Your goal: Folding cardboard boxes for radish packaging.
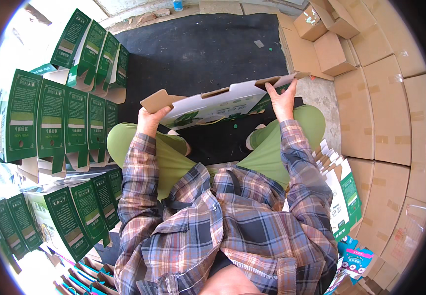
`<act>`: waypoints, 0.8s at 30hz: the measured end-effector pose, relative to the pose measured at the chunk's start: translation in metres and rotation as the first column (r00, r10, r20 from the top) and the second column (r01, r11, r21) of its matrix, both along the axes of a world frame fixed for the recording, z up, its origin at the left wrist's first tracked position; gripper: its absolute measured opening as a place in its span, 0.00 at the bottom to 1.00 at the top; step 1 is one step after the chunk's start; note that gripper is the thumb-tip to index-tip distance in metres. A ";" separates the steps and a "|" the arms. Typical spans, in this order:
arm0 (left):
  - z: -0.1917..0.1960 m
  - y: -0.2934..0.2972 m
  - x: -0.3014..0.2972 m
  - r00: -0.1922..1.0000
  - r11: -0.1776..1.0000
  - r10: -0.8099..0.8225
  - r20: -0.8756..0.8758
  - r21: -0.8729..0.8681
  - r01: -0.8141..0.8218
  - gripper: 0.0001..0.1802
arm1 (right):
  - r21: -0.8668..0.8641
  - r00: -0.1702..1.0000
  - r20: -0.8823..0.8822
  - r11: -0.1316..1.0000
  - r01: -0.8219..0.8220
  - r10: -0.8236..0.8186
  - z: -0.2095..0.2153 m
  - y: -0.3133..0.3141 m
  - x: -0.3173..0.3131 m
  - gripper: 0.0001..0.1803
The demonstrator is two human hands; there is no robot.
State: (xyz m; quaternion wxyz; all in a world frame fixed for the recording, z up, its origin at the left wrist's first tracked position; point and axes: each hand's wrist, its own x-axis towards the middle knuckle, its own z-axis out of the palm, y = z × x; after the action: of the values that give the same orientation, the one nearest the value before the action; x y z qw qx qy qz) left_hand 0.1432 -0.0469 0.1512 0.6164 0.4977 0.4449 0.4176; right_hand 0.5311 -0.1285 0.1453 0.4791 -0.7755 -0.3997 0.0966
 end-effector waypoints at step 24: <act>0.002 0.000 0.006 0.899 0.887 0.430 0.083 0.150 -0.437 0.13 | 0.171 0.910 -0.330 0.964 -0.204 0.251 -0.011 -0.013 0.014 0.24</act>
State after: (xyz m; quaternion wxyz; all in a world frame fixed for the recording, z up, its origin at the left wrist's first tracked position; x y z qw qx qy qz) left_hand 0.1497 -0.0466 0.1536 0.4745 0.4252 0.4939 0.5917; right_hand 0.5454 -0.1412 0.1345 0.5780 -0.6606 -0.4018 0.2610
